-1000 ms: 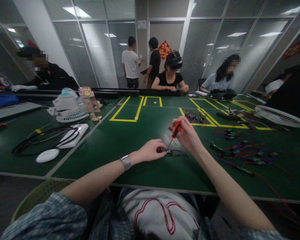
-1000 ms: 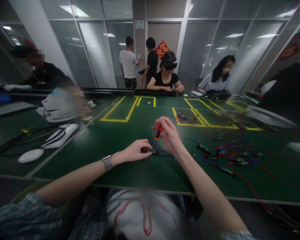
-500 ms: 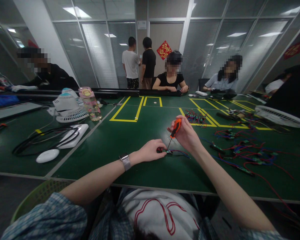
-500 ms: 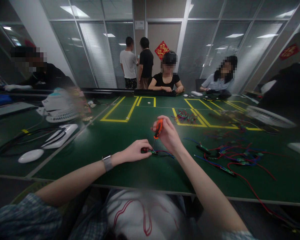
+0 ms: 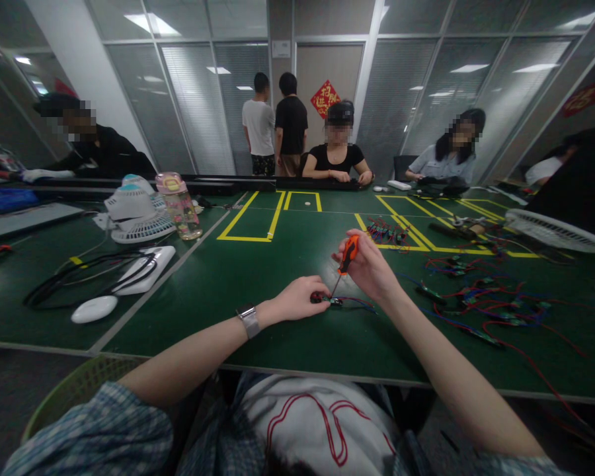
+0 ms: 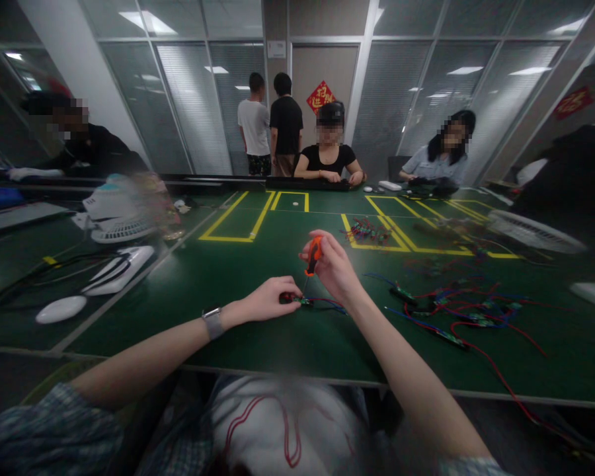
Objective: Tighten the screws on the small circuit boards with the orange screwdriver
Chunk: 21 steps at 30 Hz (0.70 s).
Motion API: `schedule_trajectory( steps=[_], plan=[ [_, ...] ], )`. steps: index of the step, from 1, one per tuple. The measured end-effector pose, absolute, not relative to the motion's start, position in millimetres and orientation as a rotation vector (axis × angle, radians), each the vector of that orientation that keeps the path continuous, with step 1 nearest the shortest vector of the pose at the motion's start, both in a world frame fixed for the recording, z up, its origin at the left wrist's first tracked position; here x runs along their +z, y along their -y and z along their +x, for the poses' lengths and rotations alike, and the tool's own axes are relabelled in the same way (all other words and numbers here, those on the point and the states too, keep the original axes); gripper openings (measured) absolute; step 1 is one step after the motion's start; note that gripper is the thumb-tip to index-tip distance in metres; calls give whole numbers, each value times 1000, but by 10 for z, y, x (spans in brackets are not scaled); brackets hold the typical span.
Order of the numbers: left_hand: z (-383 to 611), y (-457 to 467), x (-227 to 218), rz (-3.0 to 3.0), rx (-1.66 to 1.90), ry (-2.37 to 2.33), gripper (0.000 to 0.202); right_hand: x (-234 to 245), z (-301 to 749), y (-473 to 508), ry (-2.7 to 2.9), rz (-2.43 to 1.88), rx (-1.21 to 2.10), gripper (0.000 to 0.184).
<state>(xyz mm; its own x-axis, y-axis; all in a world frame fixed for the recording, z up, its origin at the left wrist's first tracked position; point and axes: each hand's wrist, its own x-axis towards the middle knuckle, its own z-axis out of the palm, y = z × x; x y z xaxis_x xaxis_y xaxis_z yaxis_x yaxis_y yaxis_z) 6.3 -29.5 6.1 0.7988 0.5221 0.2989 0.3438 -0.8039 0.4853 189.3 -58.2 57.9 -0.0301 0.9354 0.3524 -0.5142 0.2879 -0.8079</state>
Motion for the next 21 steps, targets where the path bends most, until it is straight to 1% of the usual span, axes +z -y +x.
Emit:
schedule_trajectory(
  steps=[5,11,17,21],
  plan=[
    [63,295,56,2572,601,-644,17,595,1860,589,1047,-494,1246,22],
    [65,303,66,2570,602,-645,16,592,1880,593,974,-523,1221,24],
    [64,300,65,2570,591,-644,16,565,1905,567,1036,-556,1177,27],
    [63,299,67,2566,591,-642,16,568,1889,567,1079,-534,1187,22]
  ],
)
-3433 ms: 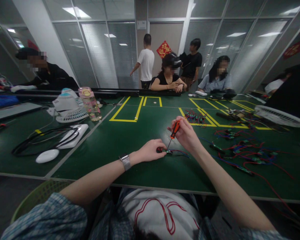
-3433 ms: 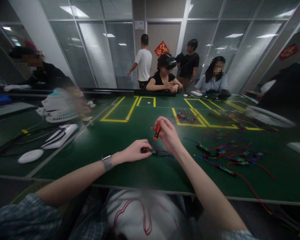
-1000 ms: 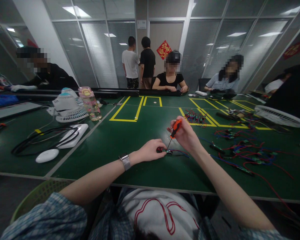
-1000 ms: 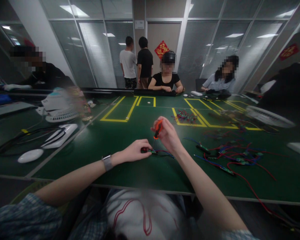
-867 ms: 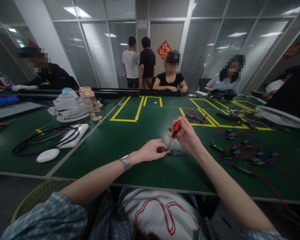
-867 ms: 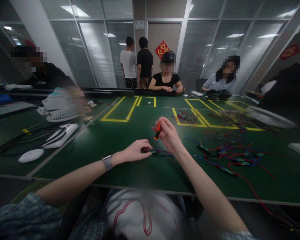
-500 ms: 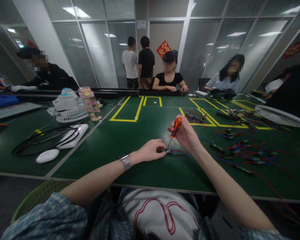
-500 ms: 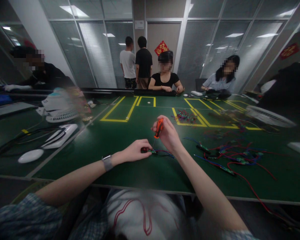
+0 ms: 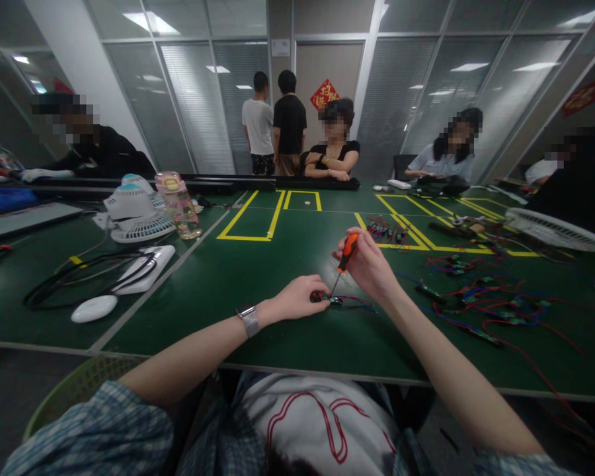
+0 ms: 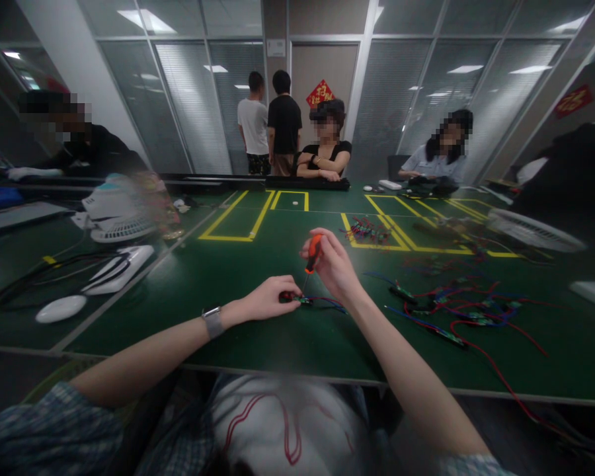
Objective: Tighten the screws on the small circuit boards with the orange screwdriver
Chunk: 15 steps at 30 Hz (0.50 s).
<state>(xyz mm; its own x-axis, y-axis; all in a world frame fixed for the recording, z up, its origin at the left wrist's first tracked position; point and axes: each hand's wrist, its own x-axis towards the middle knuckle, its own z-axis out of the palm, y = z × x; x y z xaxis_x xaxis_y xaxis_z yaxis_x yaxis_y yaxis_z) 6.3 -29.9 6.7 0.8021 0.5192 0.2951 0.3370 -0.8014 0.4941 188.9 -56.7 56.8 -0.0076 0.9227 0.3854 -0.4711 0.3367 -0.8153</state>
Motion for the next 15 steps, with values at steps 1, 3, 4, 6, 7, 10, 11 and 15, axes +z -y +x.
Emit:
schedule_trajectory(
  steps=[1,3,4,6,7,10,11,15],
  plan=[
    [63,301,69,2567,590,-643,16,573,1882,571,1080,-522,1198,20],
    [63,305,73,2568,590,-647,16,585,1869,582,1063,-505,1224,20],
    [63,306,74,2569,592,-647,16,590,1864,589,1047,-501,1236,21],
    [64,305,72,2571,595,-644,17,596,1860,598,1010,-499,1242,23],
    [64,303,69,2574,593,-643,17,597,1861,600,995,-502,1236,24],
    [64,296,59,2583,585,-651,17,590,1877,595,988,-530,1202,24],
    [64,295,57,2583,583,-653,17,586,1883,589,997,-545,1193,23],
    [65,301,65,2573,586,-649,16,577,1896,569,1039,-566,1188,27]
  ],
)
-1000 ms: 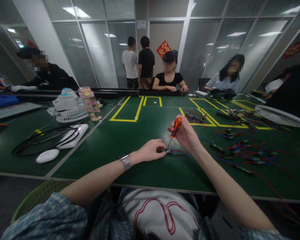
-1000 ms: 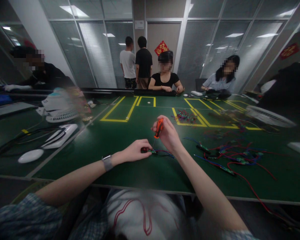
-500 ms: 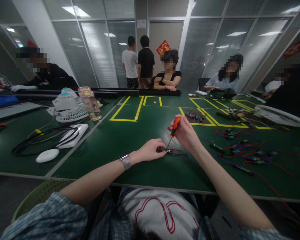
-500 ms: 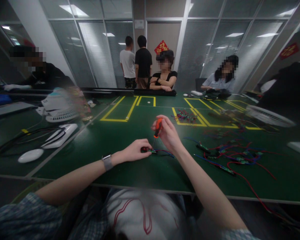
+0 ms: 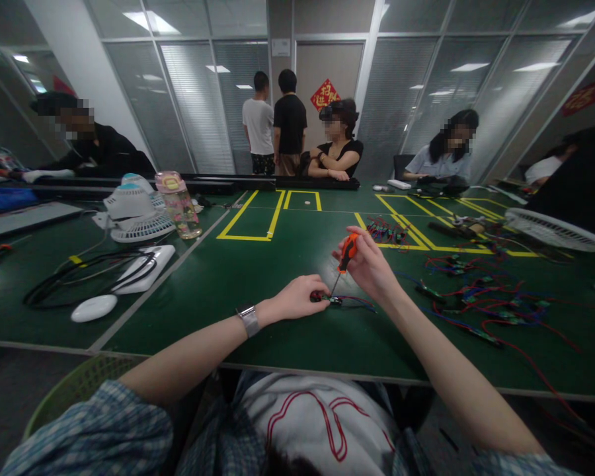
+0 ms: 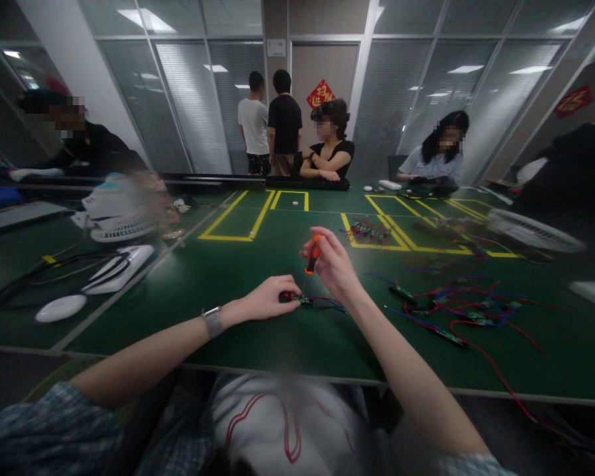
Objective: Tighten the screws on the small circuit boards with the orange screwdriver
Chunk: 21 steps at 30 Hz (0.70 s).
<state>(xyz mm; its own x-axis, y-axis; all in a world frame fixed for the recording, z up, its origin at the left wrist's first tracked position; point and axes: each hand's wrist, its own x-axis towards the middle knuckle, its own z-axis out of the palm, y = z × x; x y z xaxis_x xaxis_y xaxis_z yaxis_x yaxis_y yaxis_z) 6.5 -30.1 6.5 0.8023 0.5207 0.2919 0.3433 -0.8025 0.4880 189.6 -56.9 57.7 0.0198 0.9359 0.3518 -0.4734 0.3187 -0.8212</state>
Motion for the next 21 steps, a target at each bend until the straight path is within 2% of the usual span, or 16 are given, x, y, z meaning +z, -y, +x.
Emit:
schedule_trajectory(
  steps=[9,21],
  plan=[
    [62,306,70,2573,595,-645,17,600,1861,594,998,-492,1307,25],
    [57,287,45,2565,612,-629,17,557,1921,548,989,-548,1185,26]
  ],
)
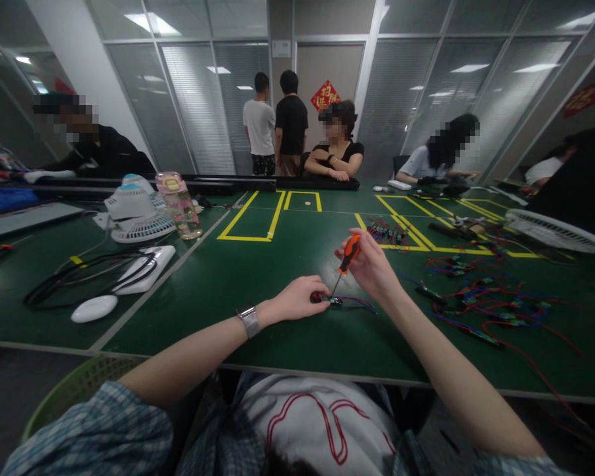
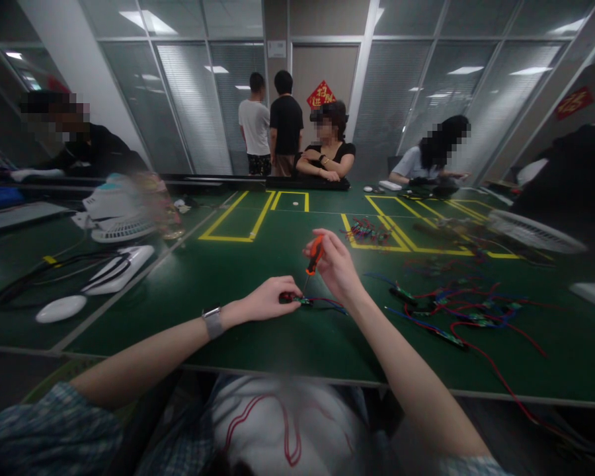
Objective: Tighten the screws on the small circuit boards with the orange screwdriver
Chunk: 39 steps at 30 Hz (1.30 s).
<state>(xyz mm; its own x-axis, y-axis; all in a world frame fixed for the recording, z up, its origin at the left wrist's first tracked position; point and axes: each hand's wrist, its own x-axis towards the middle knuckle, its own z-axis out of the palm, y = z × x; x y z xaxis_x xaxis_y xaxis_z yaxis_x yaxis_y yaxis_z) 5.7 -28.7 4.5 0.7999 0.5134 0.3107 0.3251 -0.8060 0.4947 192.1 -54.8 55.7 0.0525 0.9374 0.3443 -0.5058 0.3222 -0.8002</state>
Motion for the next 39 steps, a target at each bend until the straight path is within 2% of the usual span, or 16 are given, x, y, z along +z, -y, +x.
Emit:
schedule_trajectory(
  steps=[9,39],
  plan=[
    [65,306,63,2560,603,-649,16,603,1872,591,933,-471,1280,26],
    [62,301,55,2572,615,-639,16,597,1889,591,999,-495,1257,29]
  ],
)
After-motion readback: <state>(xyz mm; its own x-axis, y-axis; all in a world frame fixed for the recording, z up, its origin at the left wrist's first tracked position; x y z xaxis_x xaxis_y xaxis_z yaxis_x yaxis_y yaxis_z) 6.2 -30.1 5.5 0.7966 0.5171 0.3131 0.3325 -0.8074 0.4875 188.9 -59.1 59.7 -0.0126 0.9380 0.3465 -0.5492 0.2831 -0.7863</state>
